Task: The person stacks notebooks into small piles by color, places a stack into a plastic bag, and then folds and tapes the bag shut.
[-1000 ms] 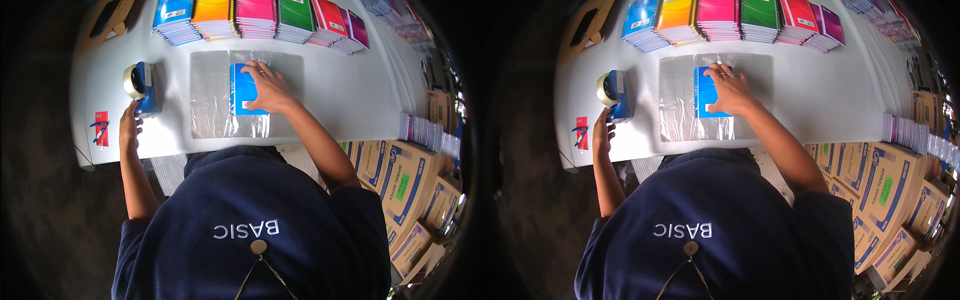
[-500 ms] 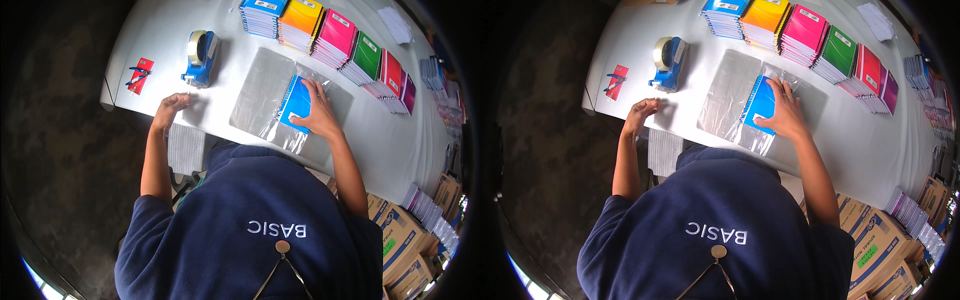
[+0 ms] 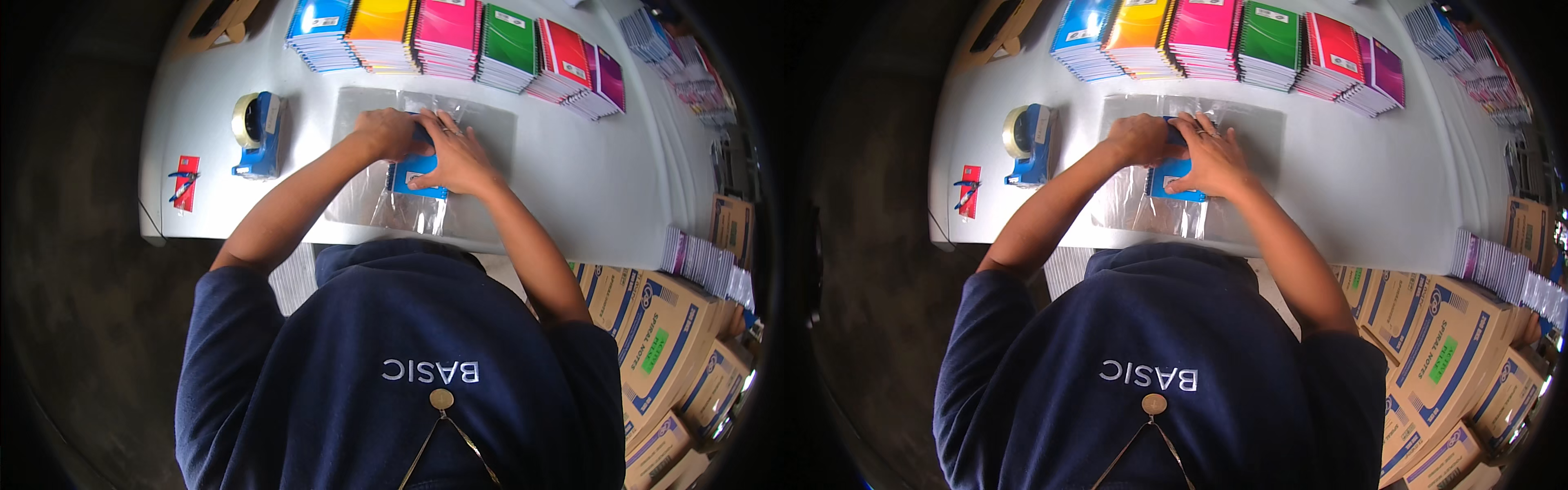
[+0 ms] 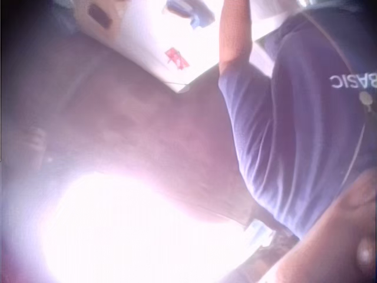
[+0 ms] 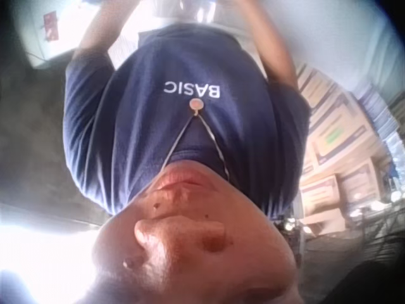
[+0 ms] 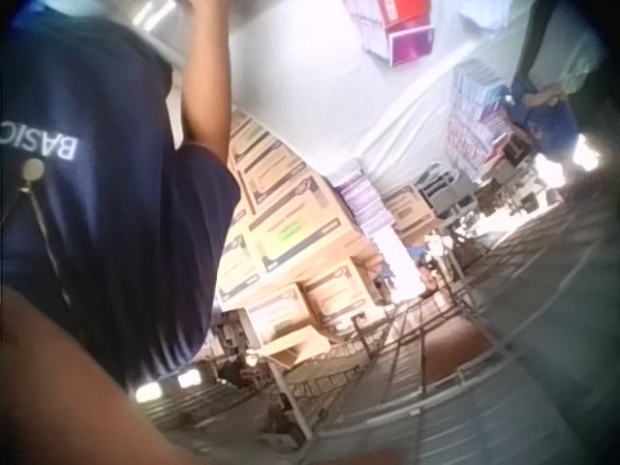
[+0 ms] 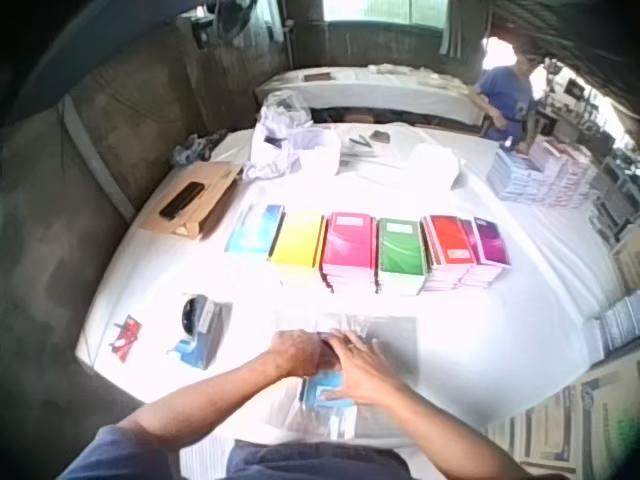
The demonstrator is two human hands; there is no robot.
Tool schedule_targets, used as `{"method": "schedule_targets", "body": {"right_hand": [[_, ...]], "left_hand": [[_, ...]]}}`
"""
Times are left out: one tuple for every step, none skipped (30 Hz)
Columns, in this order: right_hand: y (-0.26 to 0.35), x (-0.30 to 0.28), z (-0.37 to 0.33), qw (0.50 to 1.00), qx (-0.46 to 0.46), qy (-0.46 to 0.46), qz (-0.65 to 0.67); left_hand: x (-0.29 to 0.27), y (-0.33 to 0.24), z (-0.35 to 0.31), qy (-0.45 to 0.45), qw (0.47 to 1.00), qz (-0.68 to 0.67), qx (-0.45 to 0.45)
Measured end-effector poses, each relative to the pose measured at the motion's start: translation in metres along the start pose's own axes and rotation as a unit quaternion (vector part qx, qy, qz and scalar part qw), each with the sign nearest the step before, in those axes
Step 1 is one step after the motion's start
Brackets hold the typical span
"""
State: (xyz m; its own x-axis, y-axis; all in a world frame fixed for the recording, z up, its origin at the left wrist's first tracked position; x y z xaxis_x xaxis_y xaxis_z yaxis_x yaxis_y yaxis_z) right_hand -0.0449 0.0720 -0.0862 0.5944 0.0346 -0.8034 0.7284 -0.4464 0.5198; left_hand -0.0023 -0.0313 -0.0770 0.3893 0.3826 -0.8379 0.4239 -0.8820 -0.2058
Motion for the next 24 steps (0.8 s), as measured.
{"method": "schedule_targets", "body": {"right_hand": [[-0.003,0.002,0.0,1.0,0.0,-0.009,0.003],[-0.005,0.002,-0.001,1.0,0.004,-0.01,0.004],[-0.006,0.001,-0.002,1.0,0.008,-0.01,0.004],[-0.005,0.002,-0.001,1.0,0.007,-0.01,0.005],[-0.006,0.003,0.0,1.0,0.002,-0.003,0.006],[-0.005,0.002,-0.001,1.0,-0.01,-0.013,0.011],[-0.004,0.002,-0.001,0.999,-0.023,-0.021,0.015],[-0.006,0.004,-0.002,0.999,-0.032,-0.028,0.016],[-0.022,0.01,-0.004,0.991,0.014,-0.118,0.06],[-0.045,0.026,-0.007,0.971,0.06,-0.208,0.099],[-0.066,0.031,-0.011,0.94,0.102,-0.297,0.134],[-0.069,0.04,-0.01,0.943,0.113,-0.255,0.185],[-0.065,0.054,-0.012,0.941,0.126,-0.208,0.237],[-0.069,0.066,-0.014,0.932,0.145,-0.168,0.288],[-0.069,0.067,-0.013,0.851,0.013,-0.239,0.468],[-0.05,0.05,-0.013,0.824,-0.035,-0.256,0.504],[-0.017,0.02,-0.018,0.794,-0.082,-0.268,0.54],[0.001,0.004,-0.026,0.758,-0.121,-0.285,0.574],[0.002,-0.004,-0.025,0.767,-0.151,-0.322,0.534],[-0.003,-0.002,-0.023,0.773,-0.143,-0.337,0.518],[-0.009,0.002,-0.02,0.779,-0.136,-0.351,0.501],[-0.009,0.0,-0.019,0.785,-0.13,-0.364,0.484],[-0.008,0.002,-0.018,0.758,-0.113,-0.401,0.502],[-0.007,0.002,-0.017,0.755,-0.091,-0.423,0.492]], "left_hand": [[-0.002,0.006,0.002,0.097,0.995,0.033,-0.013],[-0.011,0.012,-0.001,0.129,0.989,0.071,-0.019],[-0.015,0.021,0.0,0.099,0.987,0.125,-0.008],[-0.016,0.034,-0.001,0.067,0.982,0.178,-0.001],[-0.011,0.05,0.002,0.028,0.991,0.132,0.008],[-0.003,0.069,0.005,-0.01,0.996,0.085,0.014],[0.004,0.079,0.009,-0.048,0.998,0.035,0.02],[0.012,0.075,0.01,-0.058,0.991,-0.121,0.017],[0.022,0.07,0.006,-0.133,0.984,-0.11,0.032],[0.033,0.062,0.001,-0.208,0.972,-0.101,0.05],[0.051,0.052,-0.001,-0.198,0.971,-0.129,0.031],[0.068,0.043,-0.004,-0.187,0.969,-0.158,0.006],[0.078,0.034,-0.006,-0.188,0.97,-0.156,0.003],[0.068,0.019,-0.014,-0.188,0.927,-0.32,0.044],[0.057,0.006,-0.025,-0.179,0.858,-0.475,0.084],[0.048,0.005,-0.034,-0.175,0.761,-0.615,0.109],[0.045,0.013,-0.039,-0.249,0.742,-0.609,0.131],[0.045,0.012,-0.04,-0.262,0.747,-0.596,0.138],[0.041,0.01,-0.039,-0.275,0.752,-0.58,0.15],[0.037,0.007,-0.039,-0.287,0.757,-0.564,0.161],[0.035,0.004,-0.04,-0.3,0.761,-0.548,0.173],[0.034,0.005,-0.041,-0.322,0.758,-0.545,0.157],[0.035,0.004,-0.045,-0.344,0.754,-0.542,0.141],[0.035,0.002,-0.049,-0.366,0.749,-0.538,0.126]]}}
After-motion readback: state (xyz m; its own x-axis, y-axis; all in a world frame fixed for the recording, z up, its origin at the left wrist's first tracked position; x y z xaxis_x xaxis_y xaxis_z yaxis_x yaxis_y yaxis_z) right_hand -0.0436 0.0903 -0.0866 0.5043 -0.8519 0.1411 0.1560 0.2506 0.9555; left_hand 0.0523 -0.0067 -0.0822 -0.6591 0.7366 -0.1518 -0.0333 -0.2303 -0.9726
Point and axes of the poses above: each hand's wrist, its own z-axis towards the middle knuckle, its own x-axis out of the palm, y = z × x, the point moved 6 cm from there along z, towards the middle knuckle, and after that the axes turned 1 degree about -y, right-handed, at the moved point
